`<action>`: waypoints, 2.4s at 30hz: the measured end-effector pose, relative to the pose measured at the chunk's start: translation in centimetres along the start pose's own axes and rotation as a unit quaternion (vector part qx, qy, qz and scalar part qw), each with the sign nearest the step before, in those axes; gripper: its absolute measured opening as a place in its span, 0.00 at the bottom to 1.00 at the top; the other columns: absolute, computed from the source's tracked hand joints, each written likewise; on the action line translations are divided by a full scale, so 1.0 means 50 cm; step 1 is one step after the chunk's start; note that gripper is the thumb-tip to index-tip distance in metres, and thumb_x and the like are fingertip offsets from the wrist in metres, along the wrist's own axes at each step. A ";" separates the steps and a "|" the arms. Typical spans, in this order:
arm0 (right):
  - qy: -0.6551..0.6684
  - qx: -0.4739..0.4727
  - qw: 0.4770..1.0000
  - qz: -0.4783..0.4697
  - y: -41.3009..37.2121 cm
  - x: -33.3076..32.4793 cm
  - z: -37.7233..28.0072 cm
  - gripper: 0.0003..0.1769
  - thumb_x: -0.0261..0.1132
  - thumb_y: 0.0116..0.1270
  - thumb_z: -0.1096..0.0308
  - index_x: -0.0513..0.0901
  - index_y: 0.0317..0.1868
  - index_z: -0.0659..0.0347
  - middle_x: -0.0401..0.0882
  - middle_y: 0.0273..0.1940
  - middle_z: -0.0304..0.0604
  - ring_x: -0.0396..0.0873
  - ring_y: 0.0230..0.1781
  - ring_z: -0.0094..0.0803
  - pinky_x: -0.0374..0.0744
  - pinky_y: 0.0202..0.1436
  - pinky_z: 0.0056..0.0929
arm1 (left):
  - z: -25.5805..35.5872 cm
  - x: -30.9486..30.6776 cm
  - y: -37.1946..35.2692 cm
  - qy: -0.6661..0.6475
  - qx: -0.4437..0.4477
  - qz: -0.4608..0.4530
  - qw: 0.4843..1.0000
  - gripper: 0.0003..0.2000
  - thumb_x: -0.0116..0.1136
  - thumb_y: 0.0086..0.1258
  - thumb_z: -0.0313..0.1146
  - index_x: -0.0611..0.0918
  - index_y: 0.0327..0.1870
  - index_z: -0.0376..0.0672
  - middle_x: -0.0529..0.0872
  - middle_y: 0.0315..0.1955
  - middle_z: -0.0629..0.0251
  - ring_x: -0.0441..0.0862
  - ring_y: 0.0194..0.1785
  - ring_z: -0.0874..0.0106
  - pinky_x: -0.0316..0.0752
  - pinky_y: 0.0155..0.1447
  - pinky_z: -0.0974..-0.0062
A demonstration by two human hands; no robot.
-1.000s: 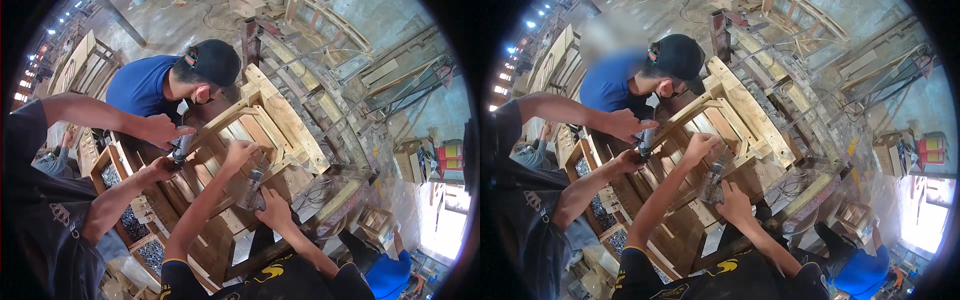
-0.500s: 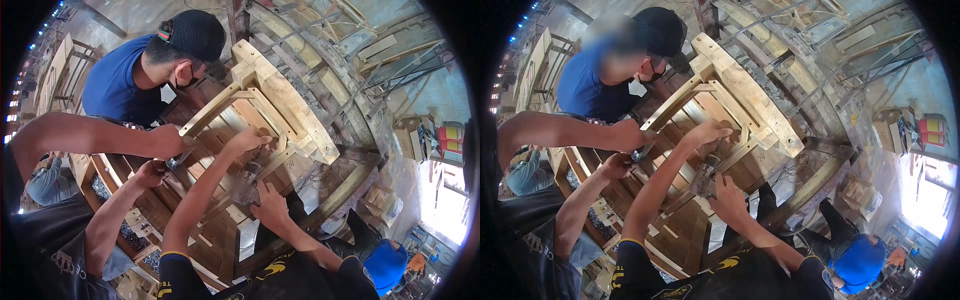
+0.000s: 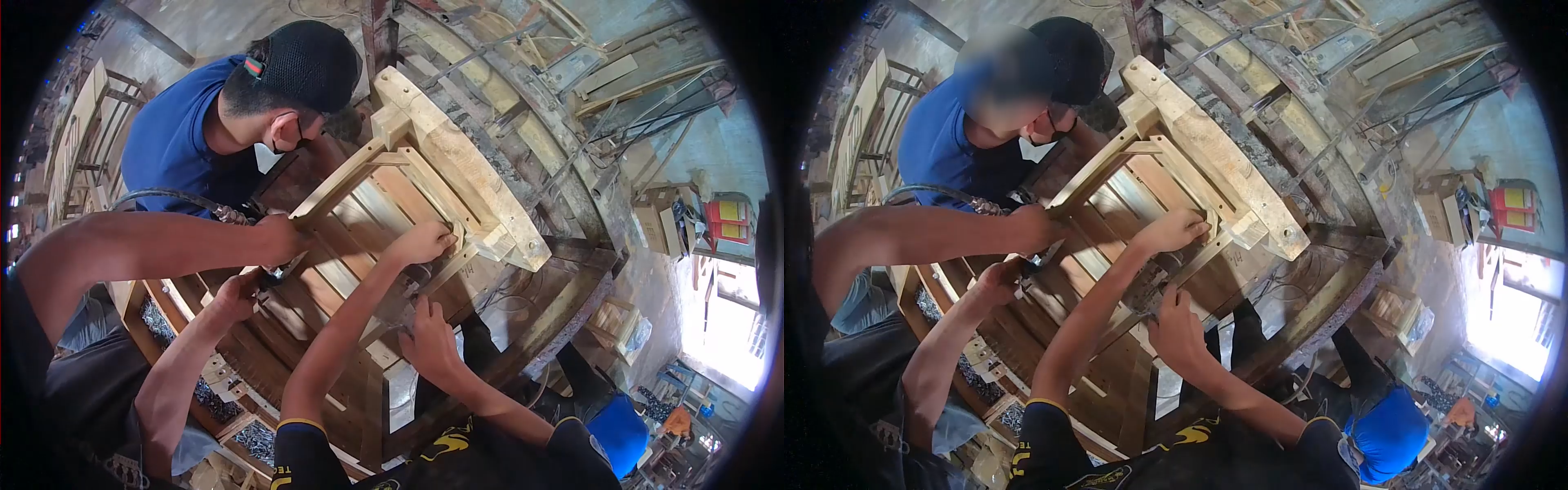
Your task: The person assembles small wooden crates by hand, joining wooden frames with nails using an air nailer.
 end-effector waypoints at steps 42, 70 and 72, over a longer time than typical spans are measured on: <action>-0.117 0.013 0.992 0.035 0.063 0.028 -0.019 0.29 0.69 0.55 0.74 0.61 0.50 0.73 0.61 0.52 0.63 0.79 0.40 0.63 0.81 0.43 0.51 | -0.112 -0.053 -0.340 -0.200 -0.097 0.565 0.795 0.09 0.51 0.68 0.33 0.75 0.30 0.36 0.77 0.20 0.60 0.74 0.26 0.68 0.70 0.34 0.67; -0.159 -0.033 0.982 0.094 0.037 0.040 0.008 0.44 0.65 0.63 0.64 0.50 0.69 0.79 0.70 0.53 0.76 0.79 0.45 0.65 0.79 0.48 0.49 | -0.116 -0.068 -0.333 -0.325 0.072 0.583 0.741 0.11 0.45 0.62 0.31 0.70 0.20 0.37 0.70 0.17 0.69 0.65 0.23 0.78 0.61 0.29 0.77; -0.148 -0.046 0.984 0.086 0.033 0.035 0.002 0.44 0.65 0.62 0.65 0.50 0.69 0.79 0.70 0.52 0.76 0.78 0.44 0.66 0.79 0.48 0.50 | -0.117 -0.065 -0.338 -0.335 0.066 0.584 0.736 0.11 0.44 0.62 0.30 0.70 0.19 0.37 0.70 0.17 0.69 0.64 0.23 0.79 0.61 0.28 0.77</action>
Point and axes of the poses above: each hand's wrist, its own y-axis towards the middle knuckle, its own x-axis out of the palm, z = x × y, the point moved 9 cm from there along y, towards the middle knuckle
